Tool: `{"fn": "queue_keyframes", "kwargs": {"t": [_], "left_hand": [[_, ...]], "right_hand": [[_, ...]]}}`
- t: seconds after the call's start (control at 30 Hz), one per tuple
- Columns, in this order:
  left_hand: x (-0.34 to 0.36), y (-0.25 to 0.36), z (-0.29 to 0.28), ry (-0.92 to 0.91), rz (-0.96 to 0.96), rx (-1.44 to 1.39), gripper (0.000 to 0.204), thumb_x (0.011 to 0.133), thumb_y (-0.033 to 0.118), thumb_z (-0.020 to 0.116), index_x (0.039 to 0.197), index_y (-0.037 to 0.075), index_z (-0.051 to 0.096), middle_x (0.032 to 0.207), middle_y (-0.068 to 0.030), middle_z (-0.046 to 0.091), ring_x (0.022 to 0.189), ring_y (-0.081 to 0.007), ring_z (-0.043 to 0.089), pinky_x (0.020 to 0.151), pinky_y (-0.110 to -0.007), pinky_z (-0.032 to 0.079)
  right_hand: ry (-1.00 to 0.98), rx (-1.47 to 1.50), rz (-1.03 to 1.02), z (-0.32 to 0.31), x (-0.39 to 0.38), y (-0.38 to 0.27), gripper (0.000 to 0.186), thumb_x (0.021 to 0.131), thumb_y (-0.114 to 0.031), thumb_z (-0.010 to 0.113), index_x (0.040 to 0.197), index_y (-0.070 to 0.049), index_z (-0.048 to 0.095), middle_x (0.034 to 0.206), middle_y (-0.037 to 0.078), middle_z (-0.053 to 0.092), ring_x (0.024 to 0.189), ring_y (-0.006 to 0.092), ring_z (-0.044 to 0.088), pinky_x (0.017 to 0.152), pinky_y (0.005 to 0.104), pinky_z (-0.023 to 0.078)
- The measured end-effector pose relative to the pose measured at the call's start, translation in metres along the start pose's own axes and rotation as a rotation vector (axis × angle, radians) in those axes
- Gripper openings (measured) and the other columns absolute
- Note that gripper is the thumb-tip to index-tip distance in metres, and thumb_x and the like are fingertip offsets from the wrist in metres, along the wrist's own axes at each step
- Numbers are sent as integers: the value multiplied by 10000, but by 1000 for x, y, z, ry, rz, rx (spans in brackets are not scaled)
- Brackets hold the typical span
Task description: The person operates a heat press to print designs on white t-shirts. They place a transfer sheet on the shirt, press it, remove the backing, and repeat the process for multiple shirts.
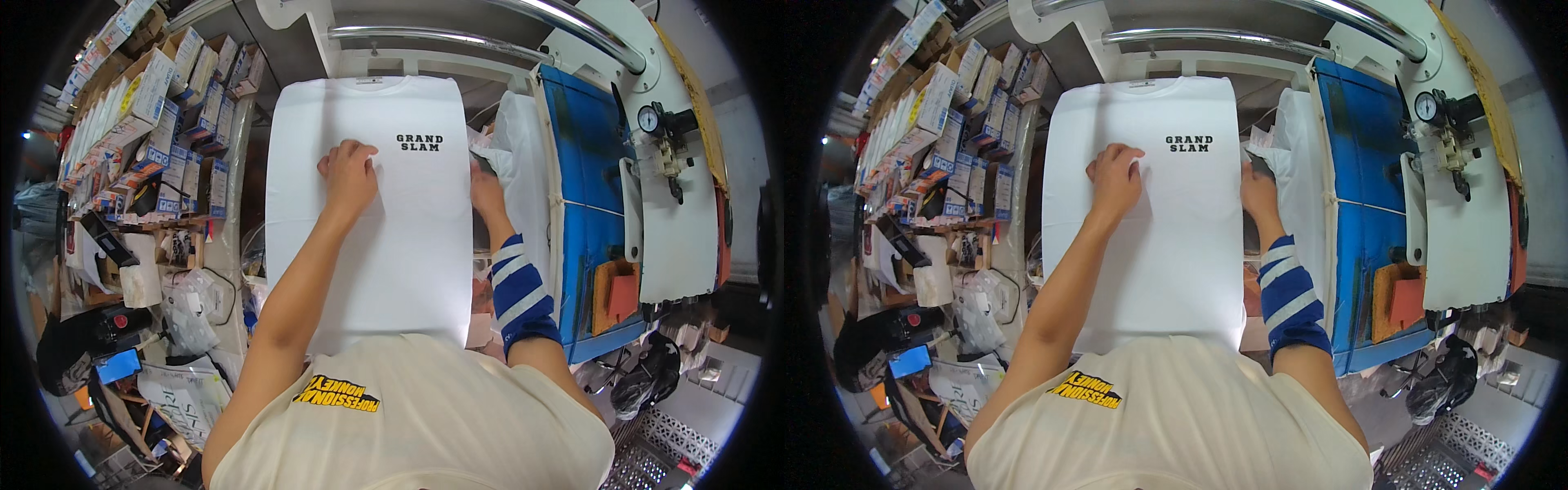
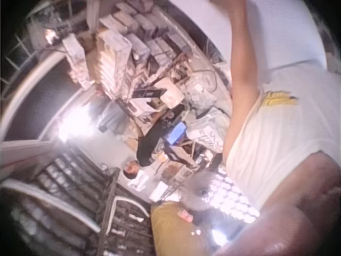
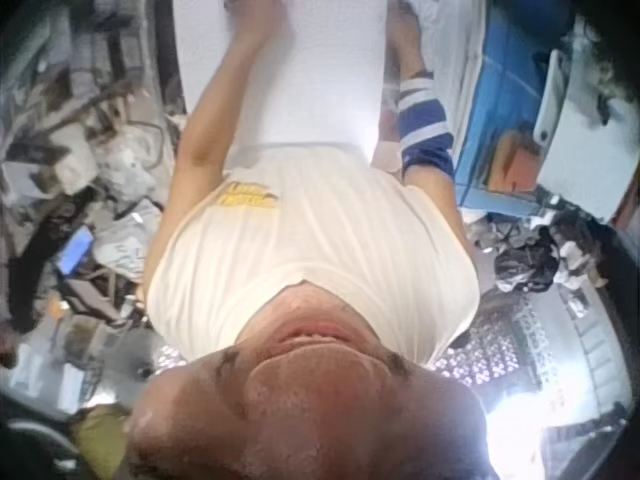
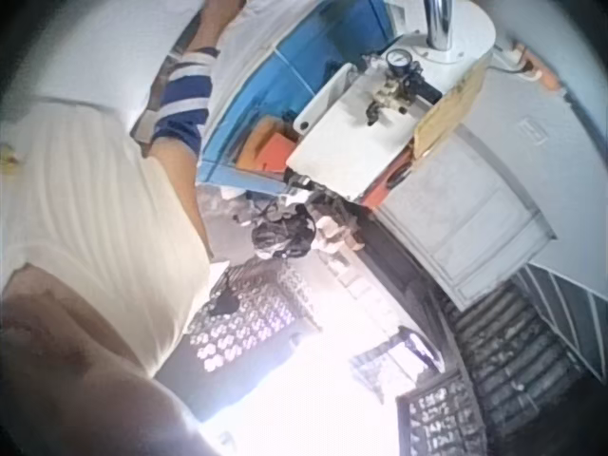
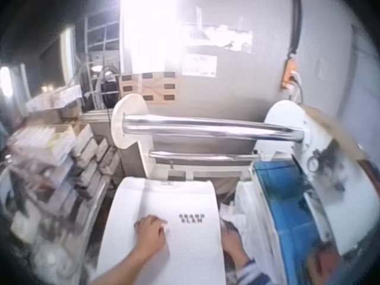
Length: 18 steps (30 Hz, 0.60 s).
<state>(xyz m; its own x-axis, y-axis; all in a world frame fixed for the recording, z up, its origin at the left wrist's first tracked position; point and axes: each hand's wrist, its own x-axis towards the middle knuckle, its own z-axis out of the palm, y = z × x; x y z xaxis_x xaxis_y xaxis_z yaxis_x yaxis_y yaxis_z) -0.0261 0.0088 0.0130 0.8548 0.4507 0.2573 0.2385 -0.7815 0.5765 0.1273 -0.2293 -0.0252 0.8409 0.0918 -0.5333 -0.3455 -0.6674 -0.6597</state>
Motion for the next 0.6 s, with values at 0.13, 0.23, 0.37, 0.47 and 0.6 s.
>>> {"fn": "queue_keyframes", "kwargs": {"t": [0.13, 0.23, 0.37, 0.47, 0.6], "left_hand": [[-16, 0, 12, 47, 99, -47, 262, 822, 26, 642, 1064, 112, 692, 1134, -58, 605, 1146, -281, 528, 1051, -523, 286], [-22, -1, 17, 61, 142, 54, 266, 834, 49, 653, 1089, 117, 687, 1164, -64, 607, 1154, -274, 526, 1039, -493, 294], [-27, 3, 13, 91, 175, 42, 267, 825, 58, 647, 1088, 96, 678, 1177, -64, 591, 1179, -278, 511, 1079, -525, 279], [-38, 6, 3, 110, 175, -14, 255, 830, 60, 642, 1081, 90, 678, 1176, -67, 587, 1191, -278, 506, 1098, -544, 264], [-71, 4, -10, 68, 202, -7, 240, 830, 52, 645, 1065, 85, 679, 1166, -69, 588, 1190, -276, 509, 1107, -553, 260]], "right_hand": [[-488, 885, 38, 22, -4, 29, 898, 923, -776, 363, 1297, 9, 586, 1362, 184, 572, 1269, 308, 529, 1042, 456, 436], [-592, 891, 217, 15, -5, 19, 917, 926, -757, 390, 1436, 3, 442, 1425, 191, 519, 1304, 313, 506, 1093, 458, 400], [-442, 979, 140, -5, 2, 26, 797, 976, -664, 406, 1434, -14, 447, 1397, 198, 538, 1320, 289, 491, 1089, 424, 393], [11, 675, -34, -13, -13, 37, 582, 982, -491, 546, 1318, -16, 569, 1286, 157, 615, 1202, 256, 574, 1004, 403, 469], [247, 299, -382, -25, -116, 39, 265, 928, -194, 676, 1119, -11, 679, 1057, 127, 715, 1000, 203, 673, 885, 307, 521]]}}
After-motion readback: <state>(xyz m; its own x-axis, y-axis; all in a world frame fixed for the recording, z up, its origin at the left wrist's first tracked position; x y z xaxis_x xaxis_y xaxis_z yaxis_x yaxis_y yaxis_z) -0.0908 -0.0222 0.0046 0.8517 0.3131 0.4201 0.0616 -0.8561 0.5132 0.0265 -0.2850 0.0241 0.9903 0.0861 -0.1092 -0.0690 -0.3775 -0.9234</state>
